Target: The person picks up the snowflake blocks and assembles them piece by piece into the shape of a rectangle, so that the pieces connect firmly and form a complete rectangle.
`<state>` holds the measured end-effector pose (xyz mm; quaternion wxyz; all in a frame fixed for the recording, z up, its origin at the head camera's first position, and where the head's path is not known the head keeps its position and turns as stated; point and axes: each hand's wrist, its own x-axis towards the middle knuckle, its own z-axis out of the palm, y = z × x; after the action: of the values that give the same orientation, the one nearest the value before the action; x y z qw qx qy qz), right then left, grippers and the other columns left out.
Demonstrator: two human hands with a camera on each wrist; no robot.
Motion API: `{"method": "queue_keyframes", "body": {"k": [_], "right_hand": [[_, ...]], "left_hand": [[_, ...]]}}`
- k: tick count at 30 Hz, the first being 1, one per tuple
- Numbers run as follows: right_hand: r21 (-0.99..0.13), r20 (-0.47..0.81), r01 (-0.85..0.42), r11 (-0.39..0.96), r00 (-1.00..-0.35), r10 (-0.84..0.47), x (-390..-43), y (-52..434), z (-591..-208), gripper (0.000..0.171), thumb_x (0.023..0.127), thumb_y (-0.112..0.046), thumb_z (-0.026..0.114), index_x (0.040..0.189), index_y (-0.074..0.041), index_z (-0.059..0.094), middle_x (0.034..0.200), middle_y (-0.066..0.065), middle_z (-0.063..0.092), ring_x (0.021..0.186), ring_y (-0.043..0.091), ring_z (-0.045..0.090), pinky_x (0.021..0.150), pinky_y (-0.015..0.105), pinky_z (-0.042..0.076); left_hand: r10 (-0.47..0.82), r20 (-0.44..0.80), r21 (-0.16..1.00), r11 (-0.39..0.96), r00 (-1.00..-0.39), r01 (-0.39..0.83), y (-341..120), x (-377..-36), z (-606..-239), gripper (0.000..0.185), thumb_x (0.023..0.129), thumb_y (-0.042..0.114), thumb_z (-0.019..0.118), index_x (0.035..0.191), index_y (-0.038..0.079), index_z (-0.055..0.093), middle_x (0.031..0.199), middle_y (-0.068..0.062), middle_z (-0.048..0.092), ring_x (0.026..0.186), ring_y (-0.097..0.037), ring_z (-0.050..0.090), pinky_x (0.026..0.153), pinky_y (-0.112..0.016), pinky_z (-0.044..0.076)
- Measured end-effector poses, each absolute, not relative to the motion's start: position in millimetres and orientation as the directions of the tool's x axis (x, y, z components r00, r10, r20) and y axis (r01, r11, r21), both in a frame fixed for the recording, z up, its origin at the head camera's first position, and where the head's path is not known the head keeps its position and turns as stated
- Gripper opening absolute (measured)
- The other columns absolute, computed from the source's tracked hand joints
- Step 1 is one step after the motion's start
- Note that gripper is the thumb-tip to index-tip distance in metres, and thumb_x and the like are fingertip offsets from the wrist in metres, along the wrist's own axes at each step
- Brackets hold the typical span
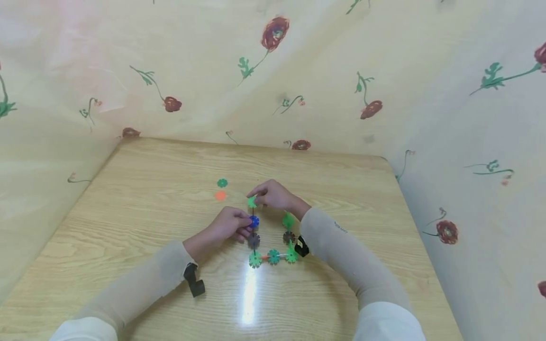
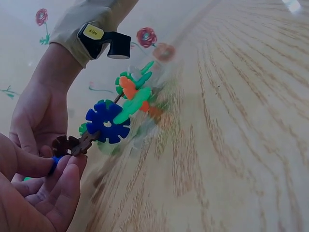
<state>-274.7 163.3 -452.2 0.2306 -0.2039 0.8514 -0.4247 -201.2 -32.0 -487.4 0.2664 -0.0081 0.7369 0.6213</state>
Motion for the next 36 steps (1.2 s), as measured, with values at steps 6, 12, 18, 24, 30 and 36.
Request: {"method": "queue_keyframes", "body": {"k": [6,12,18,24,30,36], "right_hand": [[-0.817,-0.234,-0.142,0.559,-0.805,-0.546,-272.7,166.8,-451.7,0.026,0.097,-0.003,0.065,0.122,-0.001,0.074,0.078,0.02,0.066,0.062,0.016,0.048,0.054,0.021,0.039],[-0.82,-0.222,-0.142,0.555,-0.814,-0.537,-271.2,165.9,-446.6,0.025,0.097,-0.001,0.064,0.12,0.001,0.074,0.077,0.022,0.065,0.06,0.017,0.047,0.051,0.02,0.035],[-0.82,-0.224,-0.133,0.557,-0.822,-0.524,-268.4,163.6,-442.8,0.025,0.096,0.001,0.064,0.119,0.002,0.074,0.084,0.02,0.071,0.064,0.021,0.052,0.053,0.021,0.039],[-0.801,-0.227,-0.141,0.582,-0.828,-0.512,-268.1,162.1,-441.9,0.024,0.098,0.001,0.063,0.119,0.002,0.074,0.09,0.009,0.078,0.064,0.017,0.054,0.058,0.024,0.047],[-0.783,-0.241,-0.169,0.599,-0.805,-0.542,-270.0,163.4,-442.2,0.023,0.099,-0.001,0.063,0.118,0.001,0.075,0.081,0.011,0.073,0.061,0.015,0.05,0.055,0.023,0.042],[-0.669,-0.266,-0.294,0.682,-0.763,-0.59,-279.8,162.6,-438.0,0.029,0.099,-0.009,0.064,0.127,-0.002,0.071,0.095,0.011,0.076,0.078,0.02,0.067,0.067,0.028,0.054]], "left_hand": [[0.326,-0.405,0.91,0.23,-0.854,-0.344,-28.3,-201.7,-485.1,0.014,0.101,0.009,0.064,0.102,-0.002,0.073,0.083,-0.01,0.075,0.062,-0.012,0.067,0.056,-0.025,0.06],[0.304,-0.38,0.92,0.218,-0.873,-0.325,-25.8,-202.1,-482.0,0.013,0.099,0.006,0.065,0.1,-0.005,0.073,0.08,-0.012,0.075,0.059,-0.012,0.067,0.055,-0.024,0.06],[0.257,-0.371,0.922,0.212,-0.892,-0.323,-22.3,-203.0,-482.5,0.012,0.097,0.002,0.065,0.097,-0.007,0.073,0.074,-0.011,0.074,0.058,-0.011,0.067,0.053,-0.021,0.058],[0.247,-0.352,0.93,0.198,-0.903,-0.308,-20.9,-205.4,-481.9,0.013,0.097,0.001,0.064,0.092,-0.008,0.073,0.071,-0.009,0.07,0.058,-0.012,0.067,0.053,-0.021,0.058],[0.272,-0.351,0.931,0.202,-0.896,-0.304,-22.5,-203.9,-481.4,0.013,0.096,0.0,0.063,0.093,-0.009,0.072,0.072,-0.01,0.071,0.057,-0.012,0.066,0.052,-0.021,0.057],[0.281,-0.367,0.925,0.214,-0.887,-0.315,-22.0,-203.2,-479.0,0.015,0.097,-0.001,0.062,0.095,-0.009,0.073,0.072,-0.009,0.071,0.055,-0.012,0.064,0.05,-0.019,0.055]]}}
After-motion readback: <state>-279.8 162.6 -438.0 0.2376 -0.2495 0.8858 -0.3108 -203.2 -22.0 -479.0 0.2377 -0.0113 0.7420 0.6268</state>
